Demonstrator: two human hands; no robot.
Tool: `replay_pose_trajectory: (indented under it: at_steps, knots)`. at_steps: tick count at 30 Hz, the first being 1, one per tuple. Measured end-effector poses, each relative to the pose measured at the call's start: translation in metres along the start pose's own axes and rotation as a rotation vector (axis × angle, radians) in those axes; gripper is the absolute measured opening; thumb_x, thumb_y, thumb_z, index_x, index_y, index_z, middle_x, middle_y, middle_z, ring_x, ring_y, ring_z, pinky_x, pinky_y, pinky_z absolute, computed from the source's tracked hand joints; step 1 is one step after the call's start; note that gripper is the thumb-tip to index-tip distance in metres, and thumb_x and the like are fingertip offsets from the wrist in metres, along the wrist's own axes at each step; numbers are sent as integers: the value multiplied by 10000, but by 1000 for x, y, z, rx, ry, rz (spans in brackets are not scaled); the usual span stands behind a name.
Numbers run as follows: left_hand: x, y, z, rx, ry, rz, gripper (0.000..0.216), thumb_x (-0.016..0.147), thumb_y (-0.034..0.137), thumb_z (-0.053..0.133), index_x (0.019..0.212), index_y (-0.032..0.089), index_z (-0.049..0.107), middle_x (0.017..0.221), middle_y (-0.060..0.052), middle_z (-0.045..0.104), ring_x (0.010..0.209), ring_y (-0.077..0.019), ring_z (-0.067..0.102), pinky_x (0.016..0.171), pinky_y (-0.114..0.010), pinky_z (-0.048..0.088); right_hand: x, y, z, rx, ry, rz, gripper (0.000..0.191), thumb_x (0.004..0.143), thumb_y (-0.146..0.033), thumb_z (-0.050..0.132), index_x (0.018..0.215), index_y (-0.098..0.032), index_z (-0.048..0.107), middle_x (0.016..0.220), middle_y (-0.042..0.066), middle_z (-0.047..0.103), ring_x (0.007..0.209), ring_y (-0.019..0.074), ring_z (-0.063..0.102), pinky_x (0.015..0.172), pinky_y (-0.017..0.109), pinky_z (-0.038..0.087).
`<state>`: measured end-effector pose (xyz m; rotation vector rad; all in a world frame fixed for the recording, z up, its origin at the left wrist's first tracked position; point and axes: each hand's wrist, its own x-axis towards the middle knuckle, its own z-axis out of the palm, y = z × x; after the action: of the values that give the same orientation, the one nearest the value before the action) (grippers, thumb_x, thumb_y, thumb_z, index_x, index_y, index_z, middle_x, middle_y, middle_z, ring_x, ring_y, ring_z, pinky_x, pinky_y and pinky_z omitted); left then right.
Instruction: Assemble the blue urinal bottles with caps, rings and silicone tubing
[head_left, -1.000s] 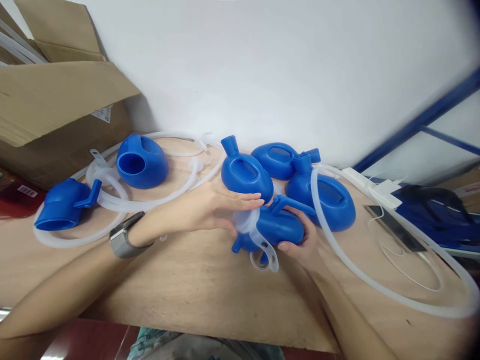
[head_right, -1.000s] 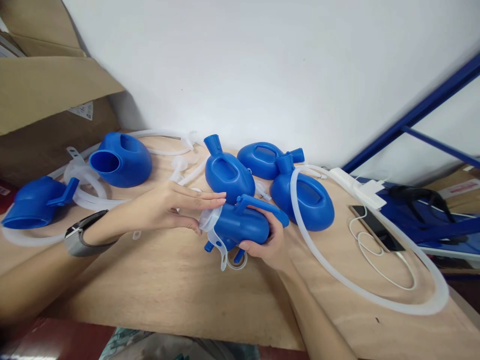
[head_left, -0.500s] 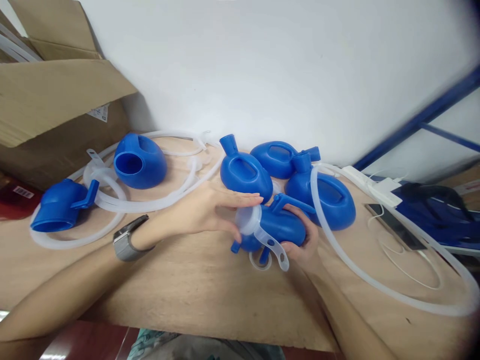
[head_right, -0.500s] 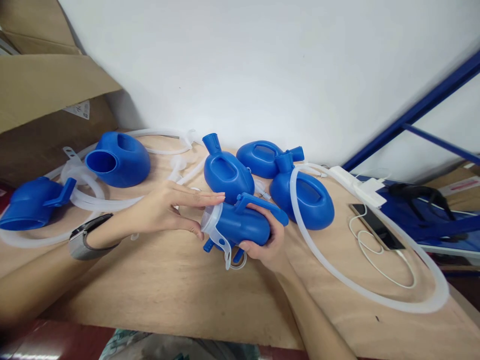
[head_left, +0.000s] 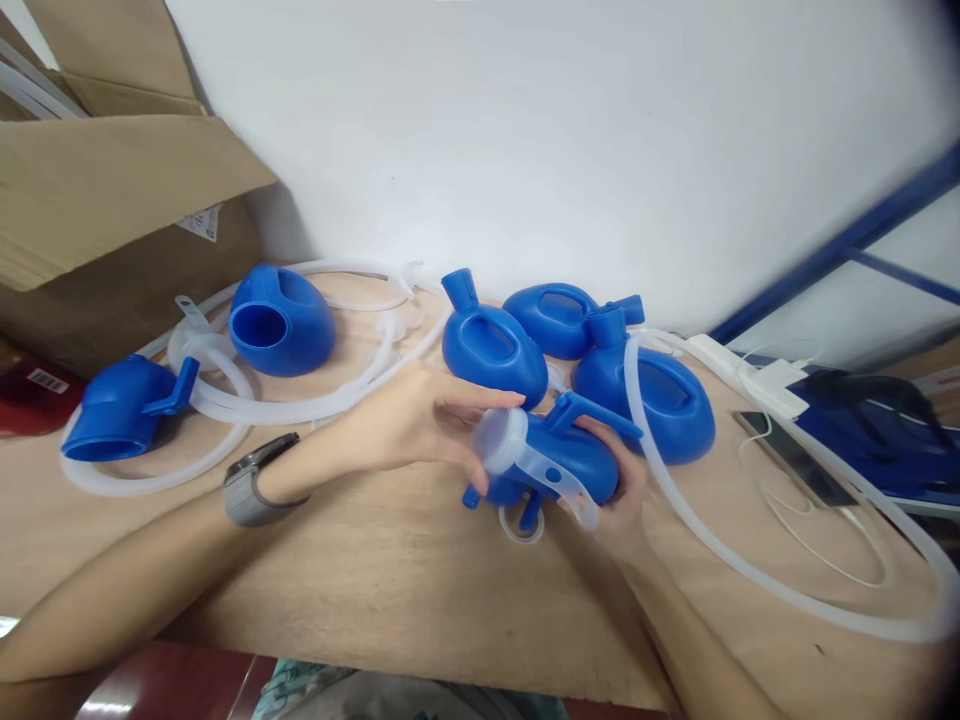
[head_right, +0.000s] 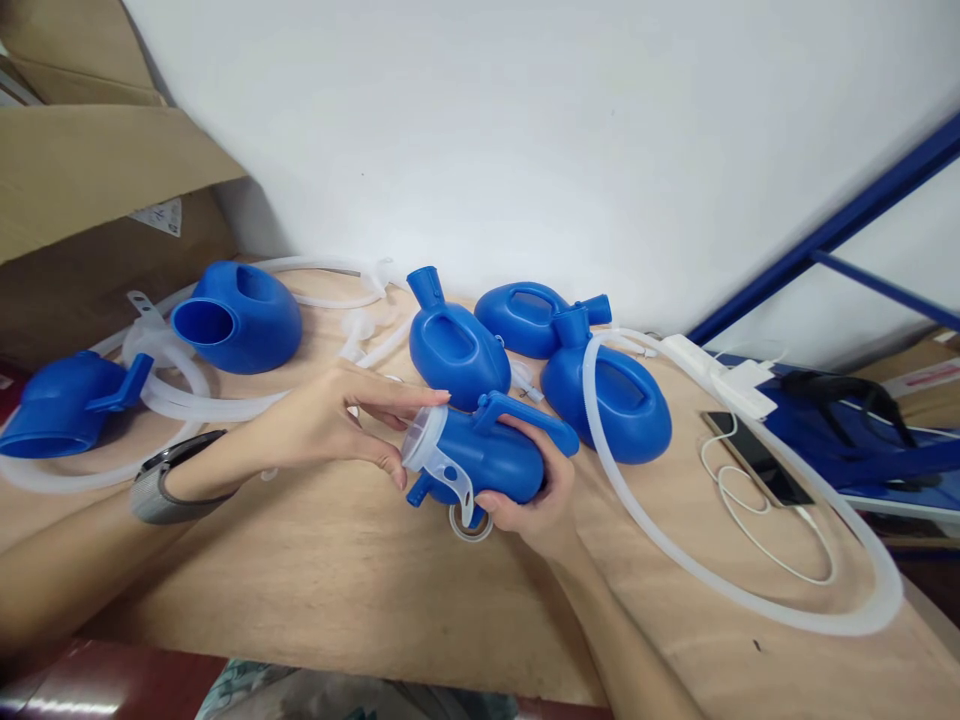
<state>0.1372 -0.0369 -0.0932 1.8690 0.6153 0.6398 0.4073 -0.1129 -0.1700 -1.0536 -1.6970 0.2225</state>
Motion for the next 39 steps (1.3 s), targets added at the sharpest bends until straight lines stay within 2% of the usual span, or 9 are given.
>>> replay_pose_trajectory:
  at_steps: [6,13,21,26,33,36,39]
  knots:
    - [1,1,1,-55,-4,-68,714,644,325,996,1319,242,779,979,-33,842,946,-313,801,872,-426,670,-3,-1,0,-16,-4,-46,638,837,-624,814,1370,-301,679,1298,110,766,1169,411,749,986,615,625]
    - [0,-1,2,-186,-56,-179,760,681,298,970,1397,230,726,943,-42,850,976,-336,815,914,-472,668,-10,0,0,-26,28,-22,666,751,-478,893,1352,-284,679,1283,110,769,1153,435,748,995,662,604]
    - [3,-3,1,-198,-30,-223,796,592,305,1015,1342,231,761,1031,-58,852,1099,-369,786,944,-482,662,-12,0,2,-85,68,-78,629,794,-551,858,1333,-277,683,1200,106,789,1059,396,783,932,607,641]
    - [3,-4,2,-242,-53,-245,759,611,288,1003,1325,210,761,995,-52,851,1098,-368,785,927,-463,664,-17,3,5,-82,99,-53,674,747,-569,887,1308,-253,688,1210,128,787,1099,422,770,976,647,619]
    - [2,5,2,-306,-97,-226,632,710,253,955,1306,191,755,911,-35,850,956,-305,813,883,-411,663,-21,0,3,-43,79,-32,708,717,-496,931,1342,-278,680,1271,120,770,1132,435,757,1011,672,599]
    - [2,8,3,-324,-97,-205,537,714,274,959,1215,185,790,970,-46,853,966,-301,813,881,-401,666,-20,-1,2,-68,86,-57,716,706,-484,942,1341,-279,683,1253,115,779,1137,432,755,1010,665,602]
    - [3,7,4,-338,-90,-213,565,669,286,987,1192,182,801,1017,-54,852,1008,-318,807,908,-419,665,-15,-6,2,-121,74,-124,685,719,-462,930,1329,-267,690,1211,101,796,1092,412,774,991,640,620]
